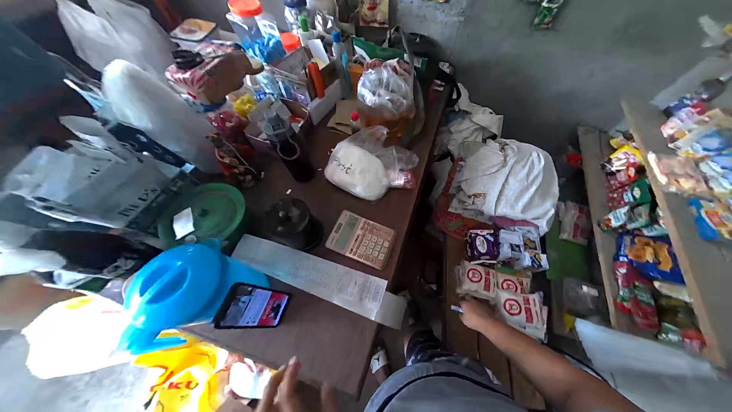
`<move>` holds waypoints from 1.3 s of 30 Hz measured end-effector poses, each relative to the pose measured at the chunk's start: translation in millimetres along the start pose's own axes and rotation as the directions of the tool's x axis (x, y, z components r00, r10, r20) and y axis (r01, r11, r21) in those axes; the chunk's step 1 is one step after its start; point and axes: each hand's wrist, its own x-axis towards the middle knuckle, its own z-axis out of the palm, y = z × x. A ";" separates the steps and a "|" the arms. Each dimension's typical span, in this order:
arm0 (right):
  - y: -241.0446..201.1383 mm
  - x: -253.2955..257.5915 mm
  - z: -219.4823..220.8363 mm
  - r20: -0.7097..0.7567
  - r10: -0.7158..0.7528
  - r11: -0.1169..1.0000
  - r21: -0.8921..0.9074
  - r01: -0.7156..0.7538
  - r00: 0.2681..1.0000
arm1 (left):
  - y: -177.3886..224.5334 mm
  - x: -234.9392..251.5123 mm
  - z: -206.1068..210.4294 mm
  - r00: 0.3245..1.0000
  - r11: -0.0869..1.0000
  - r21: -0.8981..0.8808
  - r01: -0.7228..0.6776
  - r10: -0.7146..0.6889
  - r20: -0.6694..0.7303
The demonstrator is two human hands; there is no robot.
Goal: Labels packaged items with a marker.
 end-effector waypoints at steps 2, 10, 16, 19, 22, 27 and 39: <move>17.6 32.3 -14.5 -0.008 -0.025 0.990 -0.137 0.023 1.000 | -13.8 3.4 46.2 0.982 0.995 0.019 0.099 -0.101 0.160; 66.4 126.1 -46.3 0.118 -0.152 0.928 -0.325 0.183 0.981 | -30.8 24.2 196.5 0.992 0.983 0.166 0.084 -0.099 0.083; 88.3 150.8 -56.6 0.247 -0.386 0.779 -0.430 0.457 0.889 | -51.3 16.3 236.7 0.994 0.959 0.260 0.112 -0.109 -0.026; 132.4 212.8 -37.7 0.075 -0.756 0.587 -0.363 0.724 0.650 | -54.4 11.3 242.3 0.992 0.962 0.249 0.113 -0.096 -0.079; 100.8 202.1 -69.3 0.356 -0.598 0.620 -0.362 0.696 0.718 | -54.5 7.2 241.1 0.976 0.980 0.158 0.122 -0.090 -0.200; 91.8 174.0 -74.5 0.366 -0.597 0.512 -0.512 0.690 0.714 | -51.8 6.5 236.4 0.940 0.988 0.029 0.152 -0.136 -0.313; 154.1 110.9 -81.5 -0.159 -0.944 0.328 -0.373 0.868 0.288 | 28.7 -37.7 256.7 0.972 0.996 -0.084 0.017 -0.036 -0.230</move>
